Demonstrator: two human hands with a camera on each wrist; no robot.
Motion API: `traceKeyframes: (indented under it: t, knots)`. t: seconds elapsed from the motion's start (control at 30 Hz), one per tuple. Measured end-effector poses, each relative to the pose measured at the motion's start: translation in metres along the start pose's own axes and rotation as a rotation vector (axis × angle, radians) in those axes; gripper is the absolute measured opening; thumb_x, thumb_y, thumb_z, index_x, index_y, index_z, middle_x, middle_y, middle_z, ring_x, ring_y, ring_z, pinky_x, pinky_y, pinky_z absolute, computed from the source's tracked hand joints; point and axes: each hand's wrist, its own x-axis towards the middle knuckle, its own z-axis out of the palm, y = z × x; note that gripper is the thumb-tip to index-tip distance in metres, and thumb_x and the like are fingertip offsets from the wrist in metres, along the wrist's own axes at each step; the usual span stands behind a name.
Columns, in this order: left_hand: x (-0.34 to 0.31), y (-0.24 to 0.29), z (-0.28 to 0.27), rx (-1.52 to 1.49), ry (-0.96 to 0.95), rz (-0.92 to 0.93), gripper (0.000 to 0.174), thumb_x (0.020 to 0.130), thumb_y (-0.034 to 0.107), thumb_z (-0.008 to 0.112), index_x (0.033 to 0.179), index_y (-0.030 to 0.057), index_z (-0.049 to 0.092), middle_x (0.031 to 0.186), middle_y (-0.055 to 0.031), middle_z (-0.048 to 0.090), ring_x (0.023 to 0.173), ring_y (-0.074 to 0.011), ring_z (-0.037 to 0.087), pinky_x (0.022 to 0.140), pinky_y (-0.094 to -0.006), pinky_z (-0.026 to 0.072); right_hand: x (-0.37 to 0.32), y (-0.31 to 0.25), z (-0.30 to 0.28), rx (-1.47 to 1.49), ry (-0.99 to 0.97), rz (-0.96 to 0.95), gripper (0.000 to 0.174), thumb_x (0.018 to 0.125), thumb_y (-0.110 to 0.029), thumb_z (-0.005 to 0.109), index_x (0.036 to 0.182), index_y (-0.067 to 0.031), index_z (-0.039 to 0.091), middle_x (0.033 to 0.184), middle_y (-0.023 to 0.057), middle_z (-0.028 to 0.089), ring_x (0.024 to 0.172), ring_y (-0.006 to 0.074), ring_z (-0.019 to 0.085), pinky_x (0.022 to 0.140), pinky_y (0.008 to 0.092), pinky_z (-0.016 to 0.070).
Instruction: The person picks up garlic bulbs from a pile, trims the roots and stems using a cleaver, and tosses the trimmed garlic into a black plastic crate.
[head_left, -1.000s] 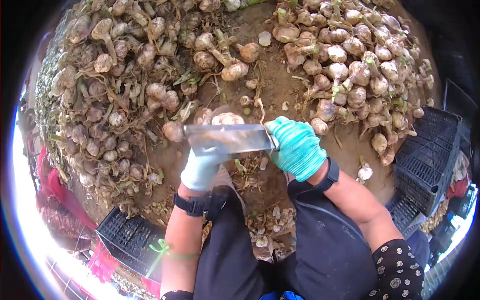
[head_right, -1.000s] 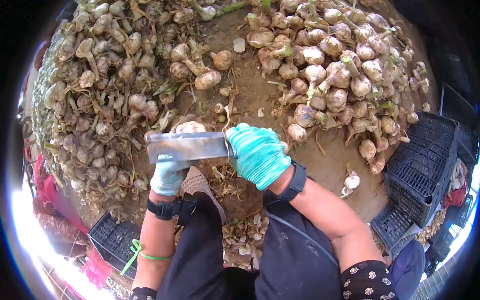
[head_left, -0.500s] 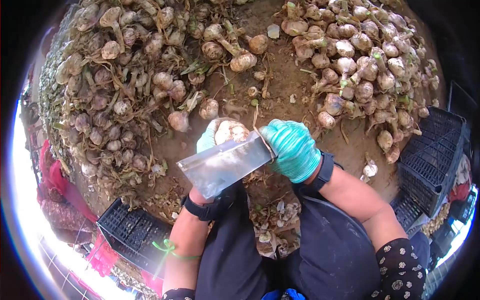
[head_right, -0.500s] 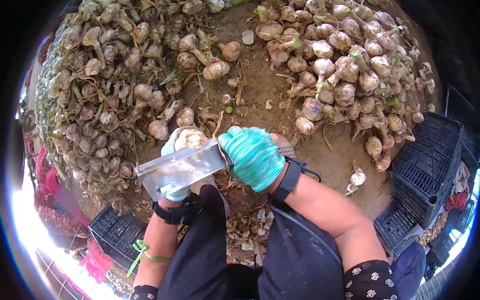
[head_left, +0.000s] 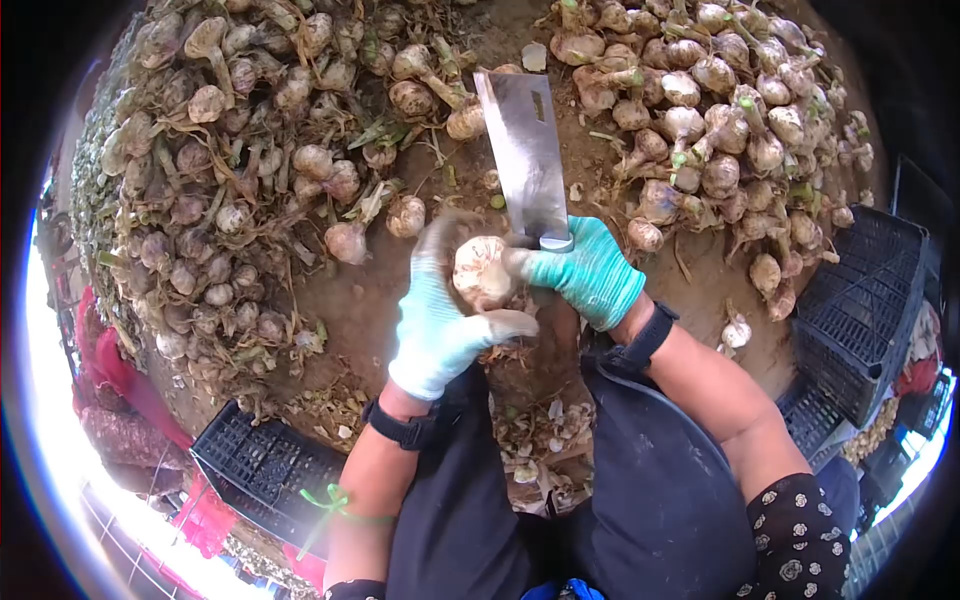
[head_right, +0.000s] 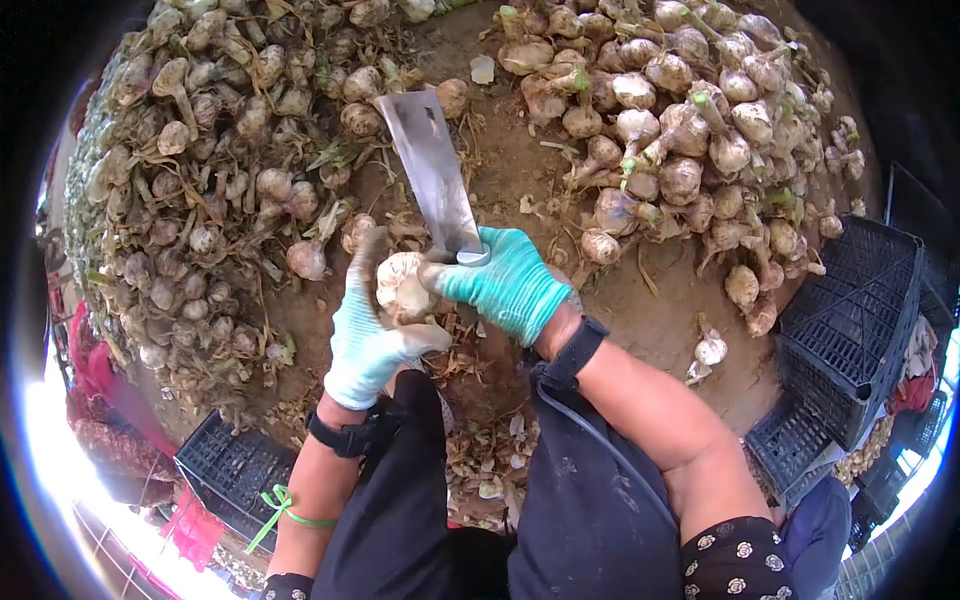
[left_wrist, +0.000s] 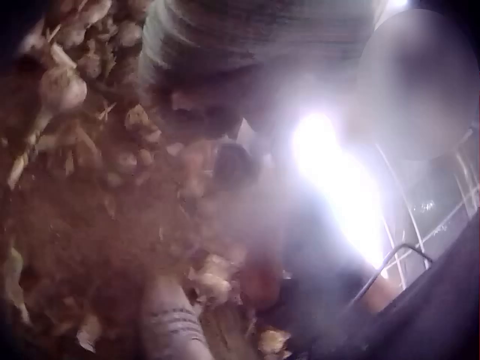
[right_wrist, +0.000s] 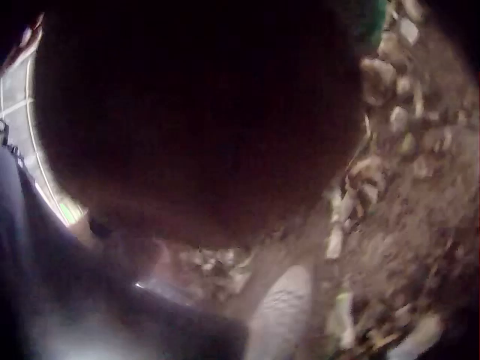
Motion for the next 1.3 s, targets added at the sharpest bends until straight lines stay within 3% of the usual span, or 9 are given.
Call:
traceKeyframes:
  t: [0.1, 0.2, 0.37, 0.43, 0.57, 0.77, 0.9, 1.03, 1.3]
  knots:
    - [0.002, -0.007, -0.011, -0.811, 0.030, -0.367, 0.065, 0.074, 0.018, 0.064, 0.126, 0.0029, 0.030, 0.113, -0.0141, 0.050, 0.094, -0.0237, 0.056, 0.073, -0.0360, 0.0511, 0.000, -0.004, 0.001, -0.070, -0.025, -0.111, 0.029, 0.069, -0.017, 0.071, 0.091, -0.0011, 0.062, 0.078, 0.0045, 0.063, 0.069, 0.0083, 0.054, 0.065, 0.0246, 0.0455]
    - [-0.002, -0.005, -0.016, -0.808, 0.104, -0.555, 0.056, 0.076, 0.026, 0.062, 0.121, 0.0018, 0.037, 0.109, -0.0122, 0.052, 0.089, -0.0222, 0.057, 0.070, -0.0334, 0.0509, 0.000, -0.003, 0.000, -0.397, -0.106, -0.370, 0.029, 0.068, -0.016, 0.070, 0.093, -0.0025, 0.061, 0.079, 0.0065, 0.063, 0.070, 0.0090, 0.056, 0.066, 0.0267, 0.0461]
    - [-0.007, -0.018, -0.017, 0.008, 0.187, -0.069, 0.030, 0.075, 0.012, 0.063, 0.101, 0.0001, 0.053, 0.089, -0.0076, 0.060, 0.076, -0.0164, 0.059, 0.068, -0.0258, 0.0478, 0.000, -0.003, -0.002, -0.822, 0.091, -0.578, 0.024, 0.063, -0.012, 0.066, 0.086, -0.0053, 0.060, 0.080, 0.0137, 0.059, 0.073, 0.0323, 0.057, 0.064, 0.0369, 0.0472]
    - [-0.004, -0.025, -0.025, 0.419, 0.126, 0.516, 0.026, 0.071, 0.004, 0.064, 0.096, 0.0009, 0.056, 0.090, -0.0078, 0.057, 0.075, -0.0125, 0.056, 0.069, -0.0258, 0.0470, 0.004, 0.001, -0.004, -1.026, 0.007, -0.689, 0.020, 0.063, -0.010, 0.062, 0.083, -0.0061, 0.059, 0.080, 0.0132, 0.058, 0.071, 0.0307, 0.057, 0.061, 0.0379, 0.0467]
    - [-0.013, -0.002, -0.040, -0.075, 0.262, 0.072, 0.030, 0.073, 0.002, 0.062, 0.102, -0.0026, 0.055, 0.099, -0.0081, 0.055, 0.085, -0.0146, 0.055, 0.074, -0.0261, 0.0470, 0.033, 0.035, -0.045, -1.173, 0.234, -0.106, 0.013, 0.069, -0.017, 0.059, 0.076, -0.0064, 0.060, 0.066, 0.0146, 0.058, 0.065, 0.0311, 0.057, 0.058, 0.0397, 0.0461]
    - [0.015, 0.064, -0.016, -0.437, -0.107, -0.117, 0.054, 0.078, 0.014, 0.061, 0.123, -0.0035, 0.037, 0.100, -0.0116, 0.058, 0.086, -0.0162, 0.058, 0.065, -0.0242, 0.0490, 0.026, 0.020, -0.034, -0.947, 0.301, -0.292, 0.023, 0.068, -0.023, 0.068, 0.079, -0.0040, 0.060, 0.066, 0.0137, 0.060, 0.063, 0.0250, 0.059, 0.059, 0.0324, 0.0472]
    - [0.047, -0.022, -0.051, 0.834, 0.371, -0.307, 0.063, 0.072, 0.047, 0.064, 0.105, -0.0057, 0.052, 0.094, -0.0173, 0.060, 0.083, -0.0260, 0.059, 0.076, -0.0335, 0.0446, 0.029, 0.017, -0.037, -0.553, 0.363, -0.133, 0.020, 0.067, -0.018, 0.070, 0.075, -0.0028, 0.060, 0.062, 0.0069, 0.060, 0.058, 0.0121, 0.056, 0.056, 0.0260, 0.0460]
    - [0.072, -0.061, -0.061, 0.978, 0.374, -0.618, 0.071, 0.062, 0.056, 0.066, 0.100, -0.0022, 0.053, 0.092, -0.0247, 0.059, 0.089, -0.0368, 0.057, 0.076, -0.0387, 0.0447, 0.031, 0.022, -0.031, -0.546, 0.347, -0.154, 0.020, 0.067, -0.018, 0.070, 0.075, -0.0029, 0.060, 0.063, 0.0060, 0.060, 0.057, 0.0114, 0.055, 0.056, 0.0265, 0.0462]
    - [0.047, -0.049, -0.048, 0.433, 0.265, -0.022, 0.057, 0.062, 0.037, 0.074, 0.098, -0.0019, 0.054, 0.092, -0.0150, 0.061, 0.084, -0.0242, 0.059, 0.073, -0.0326, 0.0468, 0.029, 0.015, -0.014, -1.054, 0.216, -0.588, 0.018, 0.067, -0.019, 0.064, 0.077, -0.0060, 0.056, 0.071, 0.0145, 0.058, 0.066, 0.0306, 0.059, 0.058, 0.0385, 0.0472]
